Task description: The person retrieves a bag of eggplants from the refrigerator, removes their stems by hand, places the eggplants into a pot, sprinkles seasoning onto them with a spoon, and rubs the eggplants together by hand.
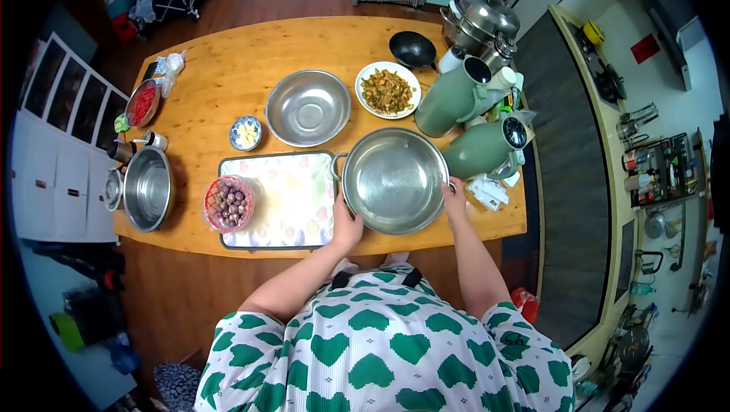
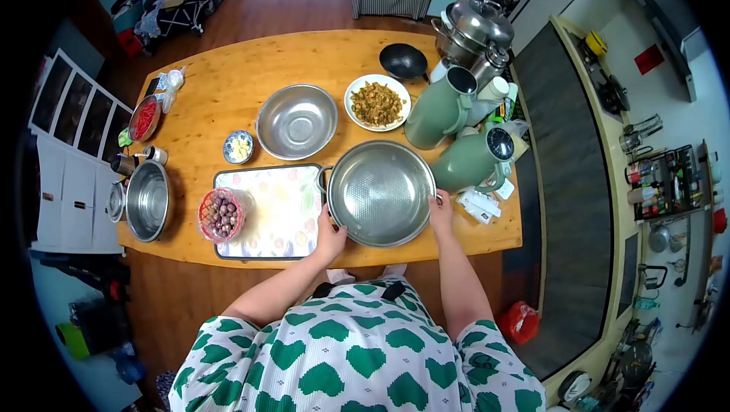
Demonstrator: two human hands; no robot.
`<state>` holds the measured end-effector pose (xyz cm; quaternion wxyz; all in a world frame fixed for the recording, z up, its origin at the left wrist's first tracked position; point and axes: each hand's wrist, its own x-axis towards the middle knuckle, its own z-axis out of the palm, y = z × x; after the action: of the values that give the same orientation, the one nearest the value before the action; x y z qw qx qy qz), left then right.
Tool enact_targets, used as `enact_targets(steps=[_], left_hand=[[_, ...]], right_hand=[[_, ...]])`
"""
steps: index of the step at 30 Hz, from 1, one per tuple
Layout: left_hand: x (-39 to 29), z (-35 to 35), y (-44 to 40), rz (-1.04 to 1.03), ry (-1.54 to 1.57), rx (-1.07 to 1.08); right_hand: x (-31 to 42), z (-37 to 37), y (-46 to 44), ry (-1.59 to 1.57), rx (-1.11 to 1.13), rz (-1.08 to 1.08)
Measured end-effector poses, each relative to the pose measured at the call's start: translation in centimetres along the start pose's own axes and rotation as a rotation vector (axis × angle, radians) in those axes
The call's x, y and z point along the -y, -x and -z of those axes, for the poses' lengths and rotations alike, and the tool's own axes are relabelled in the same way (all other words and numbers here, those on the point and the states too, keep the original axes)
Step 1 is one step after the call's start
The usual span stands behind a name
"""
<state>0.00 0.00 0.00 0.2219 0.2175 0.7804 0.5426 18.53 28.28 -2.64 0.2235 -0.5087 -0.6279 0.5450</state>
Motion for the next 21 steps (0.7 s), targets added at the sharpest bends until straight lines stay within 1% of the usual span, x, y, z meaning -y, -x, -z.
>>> enact_targets(steps=[2,3,5,6,7,9,10,11,13,14,15,17,18,19,20,21], left_hand=[[0.2,-1.6,-0.8,-0.040,-0.023,-0.063],[-0.9,-2.1,1.3,-0.036,0.014,-0.058],[-1.1,-1.4,2.4,-0.033,-0.003,-0.070],[-2.4,-0.6,3.0,-0.015,0.016,-0.071],[-2.4,-1.1,3.4,0.005,-0.041,-0.125],[-2.5,-1.4,4.3,0.021,-0.015,-0.170],[-2.9,-0.8,4.6,0.113,0.185,-0.083],[-0.7,-2.0,5.1,0.165,0.078,-0.158],[1.1,-2.5,6.6,0.191,-0.038,-0.283],[2.2,-2.0,7.5,0.272,0.100,-0.301],[3.8,-1.8,8.8,0.178,0.177,-0.374],[-1.2,1.7,14.9,0.399,0.122,-0.458],[1.2,1.1,17.6,0.361,0.180,-0.632],[3.4,0.4,20.5,0.319,0.225,-0.807],[3.1,0.1,23.8,0.256,0.372,-0.940],[1.8,0.1,27.8,0.288,0.377,-1.028]], right_hand=[[0.6,-0.4,-2.1,0.114,-0.001,0.008],[1.5,1.5,-1.0,0.247,-0.035,0.101],[-0.3,0.7,-1.4,0.428,-0.064,0.274],[2.0,0.4,0.4,0.618,-0.047,0.275],[3.0,0.0,1.2,0.671,-0.074,0.356],[3.3,-0.6,3.0,0.757,-0.120,0.517],[4.4,-0.6,4.2,0.750,-0.034,0.624],[6.0,-0.5,5.6,0.739,0.058,0.734],[9.0,-0.5,7.7,0.750,0.288,0.959],[10.3,-1.1,8.6,0.692,0.425,1.000],[11.4,-1.8,9.1,0.639,0.567,1.034],[12.6,-3.9,9.7,0.543,0.832,1.122],[13.2,-5.2,10.6,0.490,0.967,1.155],[15.3,-6.2,12.9,0.405,1.049,1.201],[15.6,-7.6,14.4,0.402,1.156,1.197],[15.8,-8.8,16.2,0.398,1.268,1.193]])
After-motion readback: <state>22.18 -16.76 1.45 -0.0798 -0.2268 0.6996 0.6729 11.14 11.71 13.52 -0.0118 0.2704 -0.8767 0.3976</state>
